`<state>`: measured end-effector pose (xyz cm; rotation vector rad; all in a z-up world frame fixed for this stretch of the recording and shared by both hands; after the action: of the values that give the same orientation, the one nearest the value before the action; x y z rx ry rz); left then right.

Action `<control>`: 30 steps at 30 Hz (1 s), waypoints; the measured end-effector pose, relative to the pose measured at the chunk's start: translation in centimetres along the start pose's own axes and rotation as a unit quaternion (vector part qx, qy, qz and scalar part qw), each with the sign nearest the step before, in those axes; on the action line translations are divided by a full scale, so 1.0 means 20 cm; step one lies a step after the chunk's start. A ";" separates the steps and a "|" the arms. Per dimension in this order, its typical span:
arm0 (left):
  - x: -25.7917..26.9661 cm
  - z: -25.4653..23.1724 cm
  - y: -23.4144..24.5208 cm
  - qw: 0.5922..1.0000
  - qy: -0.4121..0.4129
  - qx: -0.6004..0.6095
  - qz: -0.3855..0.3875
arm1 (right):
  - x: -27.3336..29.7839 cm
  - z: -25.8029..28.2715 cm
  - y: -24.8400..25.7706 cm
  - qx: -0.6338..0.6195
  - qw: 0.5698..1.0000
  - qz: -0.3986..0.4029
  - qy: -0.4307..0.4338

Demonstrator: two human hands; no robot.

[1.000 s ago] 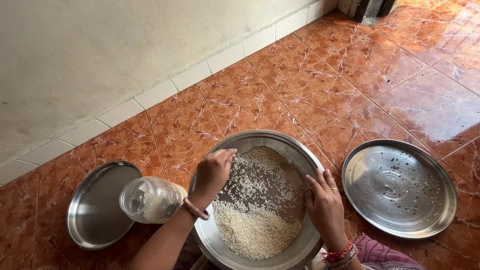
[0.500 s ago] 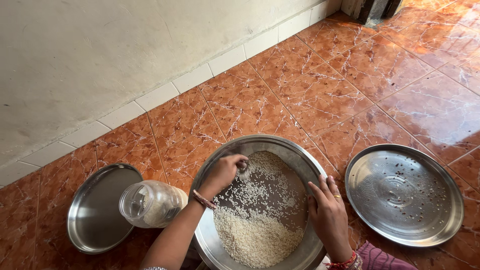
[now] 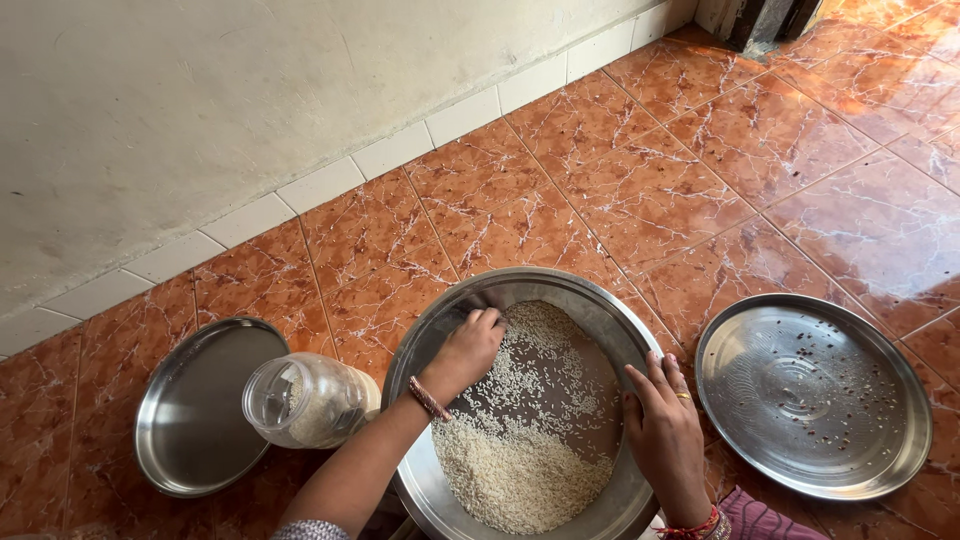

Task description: The person sits on a tiled floor and sorts rice in a large metal tray by hand, picking out small debris and transferring it to a smaller tray. A clear plastic jar containing rice is visible nearby.

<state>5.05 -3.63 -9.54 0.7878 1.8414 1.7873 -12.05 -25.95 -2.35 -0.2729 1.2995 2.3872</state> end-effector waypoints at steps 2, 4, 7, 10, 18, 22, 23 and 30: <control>0.05 0.01 -0.01 0.998 0.028 -0.031 0.036 | 0.00 0.00 0.00 0.000 1.000 -0.003 0.004; 0.16 -0.01 0.02 0.995 0.059 -0.064 0.055 | 0.01 0.00 0.00 0.003 1.000 -0.006 0.005; 0.35 -0.11 0.06 0.984 0.068 -0.148 0.074 | 0.01 -0.01 0.00 0.010 1.000 -0.011 0.007; 0.55 -0.19 -0.06 0.962 0.161 0.093 0.199 | 0.01 -0.02 -0.01 0.012 1.000 -0.008 0.002; 0.30 -0.08 -0.01 0.963 0.150 0.224 -0.004 | 0.01 -0.01 -0.01 0.019 1.000 -0.008 0.006; 0.21 -0.10 -0.01 0.975 0.100 0.188 -0.064 | 0.01 0.00 0.00 0.016 1.000 -0.011 0.009; 0.22 -0.11 -0.02 0.978 0.098 0.172 -0.065 | 0.01 0.00 0.00 0.014 1.000 -0.011 0.007; 0.24 -0.01 0.03 0.971 0.122 0.193 -0.062 | 0.00 0.02 0.02 0.008 1.000 -0.010 0.010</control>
<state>1.41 -0.44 -8.55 0.5846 2.3914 1.5213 -12.16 -25.82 -1.78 -0.3048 1.3189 2.3615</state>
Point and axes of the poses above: each hand's wrist, its own x-axis away from the middle knuckle, its own y-axis out of the back of the hand, z = x × y, the point moved 9 cm from there along -x, towards the middle knuckle, and after that the axes turned 4 degrees about -x, right-handed, at the moved point
